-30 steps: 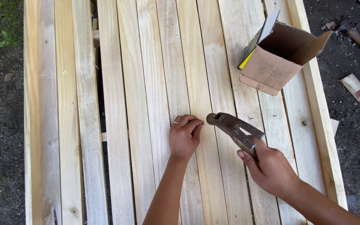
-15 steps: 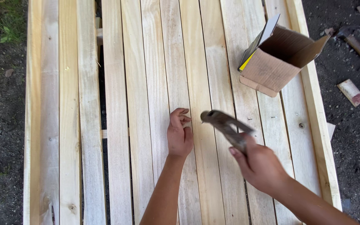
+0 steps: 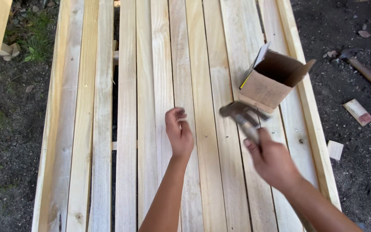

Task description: The person hammers nails into a row of light wooden slats laid across a wooden frame, taking nails one at a time from an open cardboard nail box and driving them into the boards with a claw hammer. They occasionally reach into the box for more nails and shift the box along the slats as they work.

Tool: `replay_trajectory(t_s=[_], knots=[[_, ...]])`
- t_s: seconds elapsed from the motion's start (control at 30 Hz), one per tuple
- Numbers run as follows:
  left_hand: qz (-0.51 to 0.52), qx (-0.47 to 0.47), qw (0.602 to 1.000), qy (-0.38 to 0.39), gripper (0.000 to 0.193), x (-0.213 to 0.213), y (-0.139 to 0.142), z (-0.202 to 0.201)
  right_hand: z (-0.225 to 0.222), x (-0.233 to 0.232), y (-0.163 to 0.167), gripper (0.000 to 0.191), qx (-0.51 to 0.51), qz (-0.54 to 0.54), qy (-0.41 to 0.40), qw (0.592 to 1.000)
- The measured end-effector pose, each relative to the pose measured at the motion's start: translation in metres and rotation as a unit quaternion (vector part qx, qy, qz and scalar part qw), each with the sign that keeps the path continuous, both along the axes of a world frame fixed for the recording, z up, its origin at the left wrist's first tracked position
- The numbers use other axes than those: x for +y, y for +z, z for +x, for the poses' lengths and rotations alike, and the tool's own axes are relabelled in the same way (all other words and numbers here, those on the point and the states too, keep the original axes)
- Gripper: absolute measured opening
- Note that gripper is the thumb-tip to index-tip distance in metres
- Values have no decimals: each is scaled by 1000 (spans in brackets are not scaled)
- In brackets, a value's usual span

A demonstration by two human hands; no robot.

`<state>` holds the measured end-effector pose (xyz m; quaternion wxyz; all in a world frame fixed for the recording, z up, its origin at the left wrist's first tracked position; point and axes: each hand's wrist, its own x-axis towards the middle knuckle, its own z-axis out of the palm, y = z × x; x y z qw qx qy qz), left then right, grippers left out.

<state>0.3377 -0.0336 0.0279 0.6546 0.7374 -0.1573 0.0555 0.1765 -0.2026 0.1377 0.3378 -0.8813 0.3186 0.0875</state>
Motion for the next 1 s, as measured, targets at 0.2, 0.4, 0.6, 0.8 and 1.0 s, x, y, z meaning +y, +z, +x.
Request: replay_trajectory(t_s=[0.2, 0.4, 0.6, 0.8, 1.0], knots=[[48, -180, 951, -248, 29, -143, 83, 23, -20, -59, 51, 25, -217, 54, -169, 960], [560, 2, 758, -334, 37, -267, 125, 33, -22, -70, 53, 19, -266, 157, -289, 906], [656, 21, 674, -340, 35, -268, 103, 29, -25, -55, 27, 22, -271, 241, -296, 884], [698, 9, 639, -323, 33, -264, 89, 36, -17, -49, 28, 25, -294, 301, -294, 858], [719, -5, 620, -312, 30, -260, 87, 40, -8, -39, 40, 25, -289, 330, -272, 856]])
